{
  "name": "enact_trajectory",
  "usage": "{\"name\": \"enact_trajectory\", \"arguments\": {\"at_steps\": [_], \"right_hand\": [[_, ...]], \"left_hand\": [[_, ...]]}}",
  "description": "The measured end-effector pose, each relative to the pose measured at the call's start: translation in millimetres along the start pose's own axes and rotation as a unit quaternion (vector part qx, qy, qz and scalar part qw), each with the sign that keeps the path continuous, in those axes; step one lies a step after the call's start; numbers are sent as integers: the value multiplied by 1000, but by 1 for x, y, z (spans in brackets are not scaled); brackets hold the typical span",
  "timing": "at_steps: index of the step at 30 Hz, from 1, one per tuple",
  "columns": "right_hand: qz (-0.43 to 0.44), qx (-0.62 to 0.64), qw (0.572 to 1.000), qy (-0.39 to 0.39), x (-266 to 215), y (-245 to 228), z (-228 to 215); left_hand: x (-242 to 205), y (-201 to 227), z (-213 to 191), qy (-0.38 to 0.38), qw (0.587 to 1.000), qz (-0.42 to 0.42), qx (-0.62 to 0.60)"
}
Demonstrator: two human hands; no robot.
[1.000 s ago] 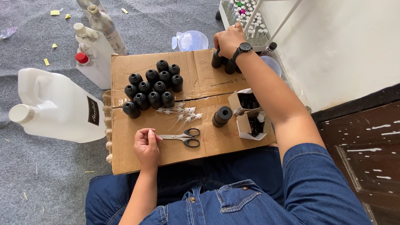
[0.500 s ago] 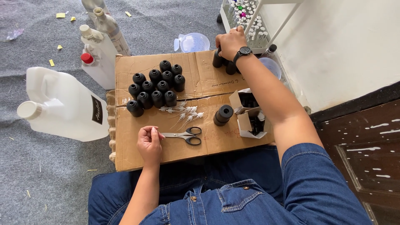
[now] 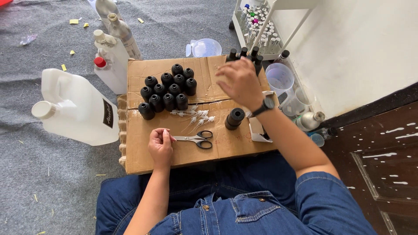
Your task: Trimming wicks with scissors and assembling them into black perfume bottles before using a handheld tool to seal or cap them.
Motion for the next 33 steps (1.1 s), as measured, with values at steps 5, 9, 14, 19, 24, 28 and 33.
{"name": "enact_trajectory", "arguments": {"at_steps": [5,9,14,19,24,28,33], "right_hand": [[-15,118,988,98,-37,-63,-22],[27,214,962,167,-63,-100,-28],[71,255,950,164,-92,-139,3],[134,183,972,59,-118,-156,36],[131,99,985,-59,-139,-151,58],[92,107,988,-64,-140,-156,57],[43,119,987,-97,-138,-163,52]], "left_hand": [[1,0,1,-6,1000,8,-2],[-2,-7,-1,-13,1000,20,-9],[-7,-5,-2,0,999,41,-17],[-11,-4,-4,14,998,59,17],[-15,-3,-2,51,996,61,42],[-16,4,1,48,994,57,76],[-16,13,4,32,989,72,125]]}}
Point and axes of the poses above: each hand's wrist, its own x-axis towards the middle knuckle, its own z-axis out of the palm, y = z × x, the point moved 1 cm from there along x, towards the middle knuckle, and after that the axes turned 10 degrees about -y, right-handed, at the moved point
